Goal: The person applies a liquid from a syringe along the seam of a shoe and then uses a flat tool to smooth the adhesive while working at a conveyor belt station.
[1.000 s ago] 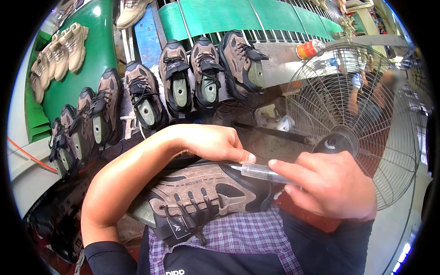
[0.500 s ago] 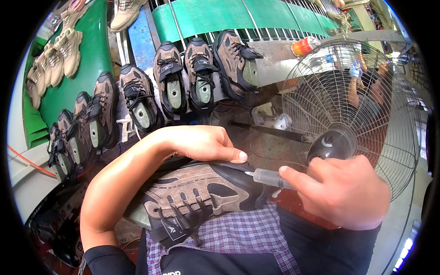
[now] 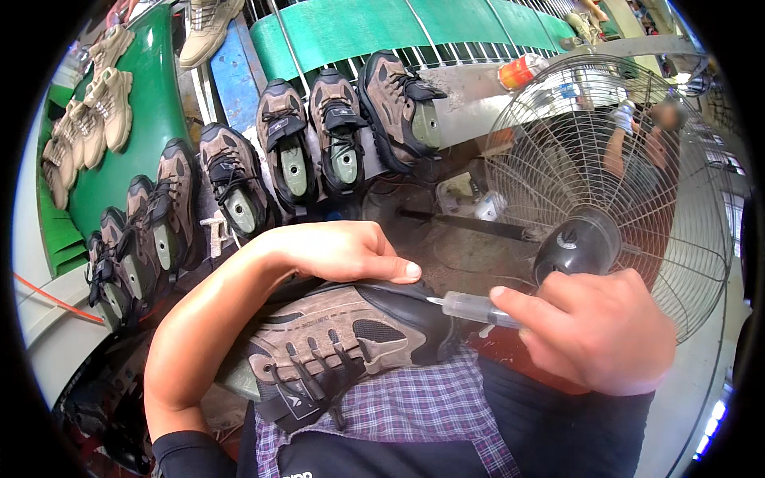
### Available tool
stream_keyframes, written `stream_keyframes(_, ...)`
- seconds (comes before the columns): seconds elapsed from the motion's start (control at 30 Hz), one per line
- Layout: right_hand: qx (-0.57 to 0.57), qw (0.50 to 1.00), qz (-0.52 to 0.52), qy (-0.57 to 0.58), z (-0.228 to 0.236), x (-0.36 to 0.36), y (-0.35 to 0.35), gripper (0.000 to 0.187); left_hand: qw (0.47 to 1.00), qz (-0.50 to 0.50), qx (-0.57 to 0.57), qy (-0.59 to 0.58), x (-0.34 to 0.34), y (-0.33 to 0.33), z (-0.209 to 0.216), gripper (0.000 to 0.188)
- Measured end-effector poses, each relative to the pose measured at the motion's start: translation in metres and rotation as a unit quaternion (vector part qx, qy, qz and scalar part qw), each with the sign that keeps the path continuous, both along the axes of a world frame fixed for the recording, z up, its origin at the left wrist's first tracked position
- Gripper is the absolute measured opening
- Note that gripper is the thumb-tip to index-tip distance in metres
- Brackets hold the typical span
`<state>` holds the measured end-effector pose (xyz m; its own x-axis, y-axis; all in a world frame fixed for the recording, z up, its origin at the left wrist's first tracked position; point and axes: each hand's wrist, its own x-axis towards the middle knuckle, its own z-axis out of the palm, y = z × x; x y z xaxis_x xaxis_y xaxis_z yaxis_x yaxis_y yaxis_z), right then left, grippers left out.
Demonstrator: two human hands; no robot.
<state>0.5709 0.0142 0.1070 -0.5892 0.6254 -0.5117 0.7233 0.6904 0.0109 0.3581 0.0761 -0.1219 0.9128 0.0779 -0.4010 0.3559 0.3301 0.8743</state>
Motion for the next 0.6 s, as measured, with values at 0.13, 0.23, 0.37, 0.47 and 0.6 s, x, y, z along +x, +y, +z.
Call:
stream_keyframes(0.13, 0.013, 0.999, 0.007, 0.042, -0.015, -0.003, 0.005, 0.043, 1.0, 0.009, -0.01, -0.016, 0.0, -0.003, -0.009, 0.056)
stream_keyframes(0.23, 0.0, 0.998, 0.0, 0.067, -0.02, -0.008, 0.005, 0.043, 1.0, -0.001, 0.002, -0.017, 0.001, -0.002, -0.001, 0.057)
stream_keyframes(0.37, -0.022, 0.997, 0.016, 0.077, -0.029, -0.013, 0.012, 0.042, 1.0, 0.007, 0.014, -0.02, 0.0, -0.003, -0.003, 0.056)
stream_keyframes(0.47, -0.032, 0.997, 0.024, 0.068, -0.029, -0.015, 0.015, 0.042, 1.0, 0.008, 0.01, -0.02, 0.0, -0.004, -0.003, 0.057)
stream_keyframes(0.6, -0.029, 0.998, 0.036, 0.049, -0.024, -0.016, 0.016, 0.042, 1.0, 0.009, 0.017, -0.017, -0.001, -0.004, -0.002, 0.057)
